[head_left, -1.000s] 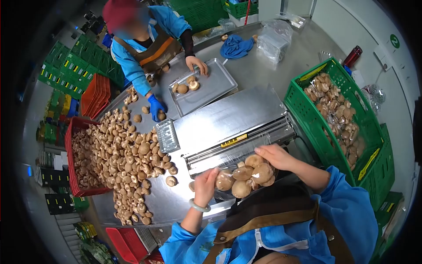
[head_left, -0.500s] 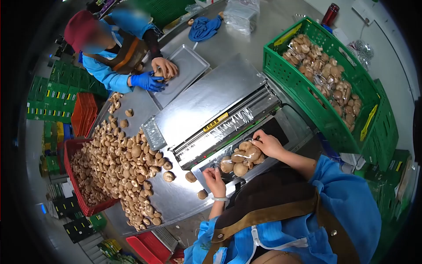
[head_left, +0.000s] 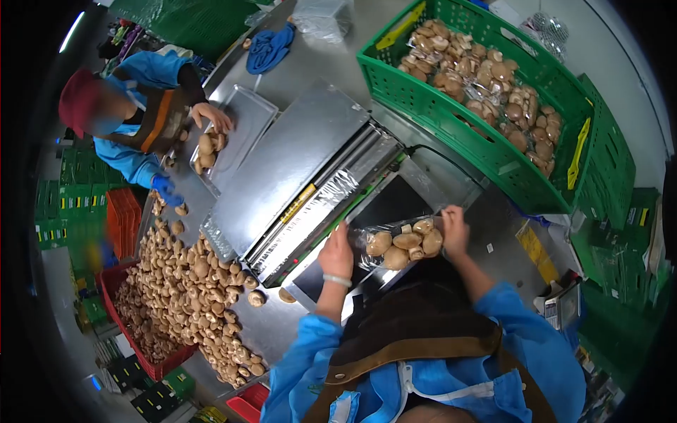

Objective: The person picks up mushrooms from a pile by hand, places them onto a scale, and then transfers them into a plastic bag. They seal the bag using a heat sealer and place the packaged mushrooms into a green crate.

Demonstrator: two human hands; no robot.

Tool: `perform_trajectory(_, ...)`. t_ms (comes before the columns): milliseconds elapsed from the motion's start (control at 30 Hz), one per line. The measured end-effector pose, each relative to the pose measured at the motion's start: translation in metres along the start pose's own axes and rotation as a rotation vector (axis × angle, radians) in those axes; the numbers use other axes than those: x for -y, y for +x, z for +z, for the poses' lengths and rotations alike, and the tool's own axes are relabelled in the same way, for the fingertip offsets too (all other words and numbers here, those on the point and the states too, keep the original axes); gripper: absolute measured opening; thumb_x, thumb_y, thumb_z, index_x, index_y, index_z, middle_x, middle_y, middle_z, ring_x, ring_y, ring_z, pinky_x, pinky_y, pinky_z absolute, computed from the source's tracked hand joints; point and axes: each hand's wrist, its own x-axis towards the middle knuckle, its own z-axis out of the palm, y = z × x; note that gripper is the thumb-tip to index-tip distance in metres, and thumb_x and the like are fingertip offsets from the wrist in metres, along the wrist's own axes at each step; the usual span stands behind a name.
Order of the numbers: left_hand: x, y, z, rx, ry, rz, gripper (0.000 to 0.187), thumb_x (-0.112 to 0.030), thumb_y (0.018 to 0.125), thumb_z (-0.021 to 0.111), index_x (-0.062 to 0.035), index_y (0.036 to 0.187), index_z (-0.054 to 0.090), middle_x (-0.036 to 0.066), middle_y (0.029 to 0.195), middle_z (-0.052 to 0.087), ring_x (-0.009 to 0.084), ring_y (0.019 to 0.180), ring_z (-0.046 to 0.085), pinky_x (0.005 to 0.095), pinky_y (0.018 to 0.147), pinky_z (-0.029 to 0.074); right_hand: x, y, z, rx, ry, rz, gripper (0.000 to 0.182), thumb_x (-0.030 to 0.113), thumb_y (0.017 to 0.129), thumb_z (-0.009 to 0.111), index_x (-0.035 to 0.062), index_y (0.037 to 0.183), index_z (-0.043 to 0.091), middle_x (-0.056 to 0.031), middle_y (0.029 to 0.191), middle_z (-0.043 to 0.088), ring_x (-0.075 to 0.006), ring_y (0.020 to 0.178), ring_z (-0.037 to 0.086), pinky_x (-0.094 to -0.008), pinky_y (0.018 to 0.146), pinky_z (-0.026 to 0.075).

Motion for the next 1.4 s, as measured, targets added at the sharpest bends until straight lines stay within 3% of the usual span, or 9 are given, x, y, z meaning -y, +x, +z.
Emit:
perform_trajectory(167,-0.045,0.034,0.022,0.443,-0.808,-0.284,0.045,-0.007,0.093,0.055,-0.0121,0.137,0.048,0.005,0.095,0.062,0.0175,0.079,0.062,0.0296,0.068,0.051,0.006,-0.031,0.004,0.702,1.192,0.580,0.032,0.022,0.092,0.059,0.0114,0.122,0.055,-0.0064,0.118,0.061,-0.0237,0.097,0.061,-0.0388,0.078,0.050)
perform_trajectory(233,-0.078,0.024,-0.012,0.562,-1.518,-0.399,0.040,-0.020,0.099,0.056,-0.0112,0.136,0.047,-0.003,0.093,0.054,0.0081,0.081,0.054,0.0230,0.069,0.048,0.115,-0.026,-0.082,0.542,-0.072,-0.573,0.046,0.028,0.085,0.066,0.0128,0.127,0.058,-0.0050,0.122,0.061,-0.0251,0.104,0.060,-0.0393,0.084,0.050)
perform_trajectory(267,-0.086,0.020,-0.025,0.685,-1.853,-0.469,0.039,-0.031,0.102,0.052,-0.0080,0.133,0.048,-0.002,0.091,0.053,0.0078,0.079,0.053,0.0219,0.070,0.048,0.042,-0.066,-0.034,0.806,0.611,-0.170,0.050,0.030,0.080,0.070,0.0126,0.126,0.060,-0.0065,0.122,0.061,-0.0252,0.107,0.060,-0.0388,0.089,0.050)
perform_trajectory(367,-0.111,0.011,-0.083,0.663,-1.663,-0.152,0.042,-0.039,0.101,0.053,-0.0057,0.126,0.050,0.000,0.094,0.055,0.0091,0.082,0.055,0.0227,0.074,0.048,-0.039,-0.097,-0.028,1.444,1.064,0.387,0.033,0.024,0.093,0.062,0.0048,0.120,0.061,-0.0026,0.117,0.062,-0.0103,0.096,0.060,-0.0253,0.081,0.051)
perform_trajectory(500,-0.119,0.010,-0.099,0.800,-1.809,0.244,0.047,-0.022,0.094,0.067,-0.0036,0.130,0.044,0.012,0.118,0.051,0.0177,0.105,0.053,0.0314,0.092,0.044,0.075,-0.066,-0.060,1.471,0.888,-0.014,0.034,0.019,0.097,0.056,0.0074,0.129,0.056,-0.0015,0.126,0.054,-0.0104,0.115,0.049,-0.0251,0.099,0.041)
perform_trajectory(800,-0.147,0.030,-0.059,1.286,-1.732,-0.214,0.033,-0.015,0.097,0.061,-0.0025,0.125,0.049,0.013,0.124,0.056,0.0208,0.107,0.058,0.0320,0.092,0.048,0.259,0.065,-0.204,1.181,0.096,-0.657,0.071,0.027,0.090,0.069,0.0092,0.150,0.034,-0.0148,0.134,0.056,-0.0264,0.120,0.059,-0.0387,0.100,0.046)
perform_trajectory(867,-0.161,0.050,-0.058,1.192,-1.590,-0.199,0.028,-0.011,0.098,0.059,-0.0020,0.123,0.051,0.011,0.121,0.058,0.0199,0.104,0.060,0.0307,0.091,0.049,0.251,0.102,-0.201,1.357,0.268,-0.131,0.078,0.026,0.088,0.071,0.0060,0.151,0.030,-0.0124,0.138,0.053,-0.0238,0.122,0.056,-0.0388,0.105,0.043)
perform_trajectory(1133,-0.147,0.121,-0.078,0.800,-1.455,-0.451,0.012,-0.005,0.099,0.056,-0.0020,0.109,0.059,0.010,0.106,0.068,0.0142,0.087,0.065,0.0265,0.081,0.051,-0.014,0.380,-0.222,-0.339,0.776,0.211,0.063,0.029,0.086,0.072,0.0061,0.139,0.046,-0.0092,0.119,0.061,-0.0192,0.101,0.061,-0.0340,0.085,0.051)
perform_trajectory(1400,-0.004,0.143,-0.140,0.540,-1.381,-0.584,0.018,-0.012,0.098,0.059,0.0005,0.110,0.059,0.012,0.104,0.066,0.0197,0.089,0.066,0.0327,0.083,0.052,-0.064,0.425,-0.202,-0.088,-0.589,0.420,0.076,0.068,0.094,0.034,0.0069,0.132,0.058,-0.0216,0.132,0.059,-0.0392,0.120,0.056,-0.0483,0.101,0.043)
